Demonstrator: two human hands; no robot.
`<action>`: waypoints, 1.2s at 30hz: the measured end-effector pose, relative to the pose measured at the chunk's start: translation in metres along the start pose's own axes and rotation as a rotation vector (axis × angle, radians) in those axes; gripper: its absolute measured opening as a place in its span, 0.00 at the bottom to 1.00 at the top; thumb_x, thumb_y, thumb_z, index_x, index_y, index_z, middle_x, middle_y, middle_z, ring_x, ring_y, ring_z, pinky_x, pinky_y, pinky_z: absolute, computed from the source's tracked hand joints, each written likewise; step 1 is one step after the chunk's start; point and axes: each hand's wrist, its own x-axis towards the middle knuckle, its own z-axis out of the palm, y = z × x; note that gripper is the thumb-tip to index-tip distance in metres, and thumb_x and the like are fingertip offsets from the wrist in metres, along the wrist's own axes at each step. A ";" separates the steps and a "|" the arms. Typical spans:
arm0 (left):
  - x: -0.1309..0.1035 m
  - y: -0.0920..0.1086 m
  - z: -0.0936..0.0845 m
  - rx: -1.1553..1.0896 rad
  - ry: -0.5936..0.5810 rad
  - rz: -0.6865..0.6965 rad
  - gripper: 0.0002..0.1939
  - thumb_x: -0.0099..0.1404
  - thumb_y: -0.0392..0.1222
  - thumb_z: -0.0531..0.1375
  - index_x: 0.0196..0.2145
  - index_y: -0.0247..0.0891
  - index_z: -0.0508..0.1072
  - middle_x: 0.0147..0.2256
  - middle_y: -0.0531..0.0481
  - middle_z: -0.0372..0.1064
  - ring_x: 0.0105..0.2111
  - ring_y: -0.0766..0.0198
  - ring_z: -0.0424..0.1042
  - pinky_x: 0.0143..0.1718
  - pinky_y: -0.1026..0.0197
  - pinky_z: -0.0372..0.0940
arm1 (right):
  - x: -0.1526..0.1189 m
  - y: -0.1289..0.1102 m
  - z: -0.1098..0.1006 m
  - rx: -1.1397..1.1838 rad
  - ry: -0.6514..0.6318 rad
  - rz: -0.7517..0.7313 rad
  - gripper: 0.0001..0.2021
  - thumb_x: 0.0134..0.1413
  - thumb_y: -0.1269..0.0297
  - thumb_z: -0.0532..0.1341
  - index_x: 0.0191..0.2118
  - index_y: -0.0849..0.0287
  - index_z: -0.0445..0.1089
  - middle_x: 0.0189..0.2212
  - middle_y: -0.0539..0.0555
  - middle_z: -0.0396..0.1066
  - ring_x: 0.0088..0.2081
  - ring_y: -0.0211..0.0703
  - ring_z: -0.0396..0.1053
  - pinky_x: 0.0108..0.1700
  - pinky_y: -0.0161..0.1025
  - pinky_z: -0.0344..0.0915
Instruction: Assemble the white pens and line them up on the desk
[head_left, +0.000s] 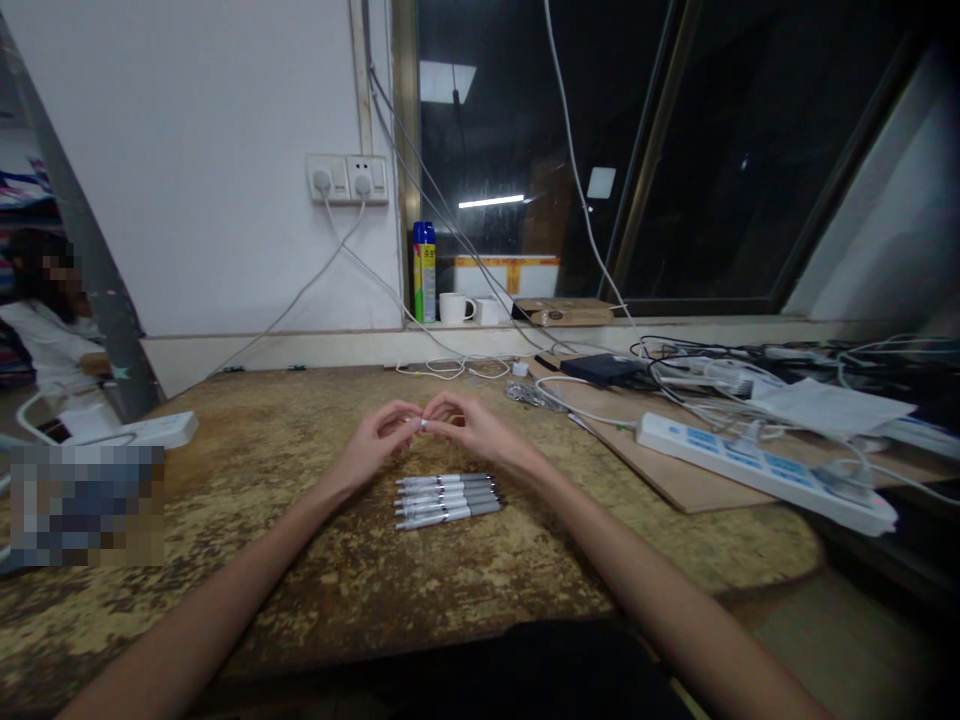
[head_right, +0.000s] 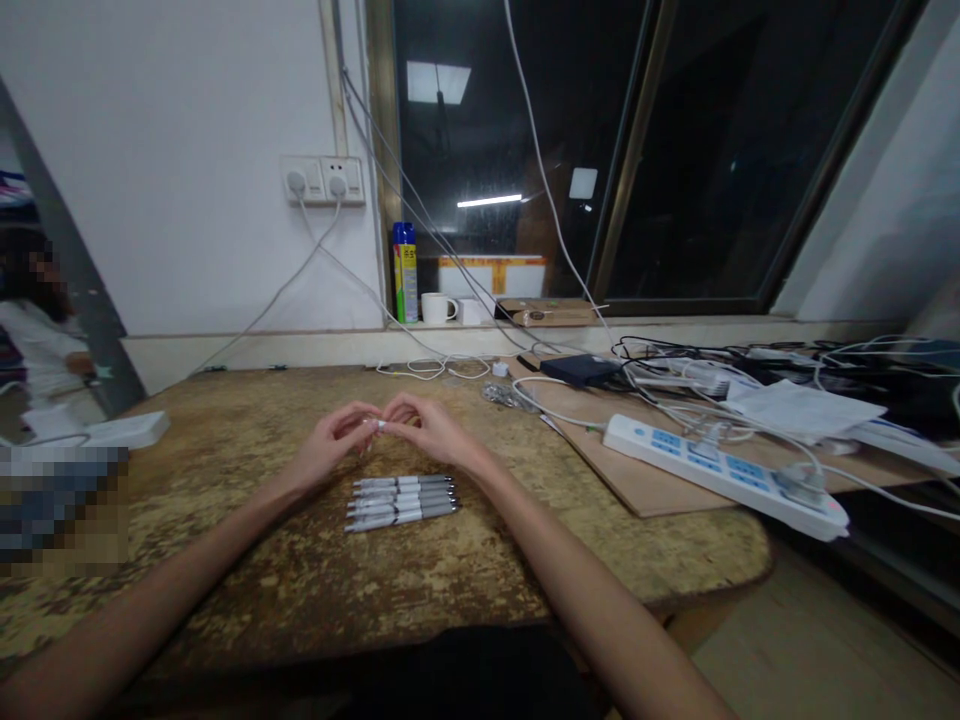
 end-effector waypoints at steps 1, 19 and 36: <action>0.000 -0.001 0.000 0.026 -0.004 0.008 0.16 0.65 0.53 0.65 0.43 0.38 0.77 0.34 0.49 0.75 0.29 0.64 0.68 0.31 0.63 0.61 | 0.000 0.001 0.000 -0.017 -0.014 0.000 0.06 0.60 0.60 0.68 0.40 0.55 0.77 0.36 0.52 0.77 0.37 0.42 0.70 0.38 0.37 0.64; -0.004 0.012 -0.028 0.396 -0.392 -0.156 0.18 0.63 0.54 0.65 0.44 0.39 0.81 0.38 0.48 0.79 0.36 0.59 0.74 0.37 0.62 0.63 | -0.010 0.019 -0.062 -0.332 -0.505 0.384 0.16 0.56 0.53 0.67 0.40 0.61 0.80 0.34 0.54 0.79 0.35 0.42 0.71 0.39 0.37 0.65; -0.006 0.011 -0.026 0.395 -0.514 -0.166 0.18 0.66 0.54 0.62 0.42 0.39 0.83 0.42 0.47 0.80 0.42 0.56 0.75 0.44 0.61 0.65 | -0.011 0.017 -0.059 -0.310 -0.530 0.433 0.13 0.52 0.57 0.69 0.38 0.61 0.81 0.36 0.54 0.80 0.36 0.42 0.72 0.40 0.36 0.66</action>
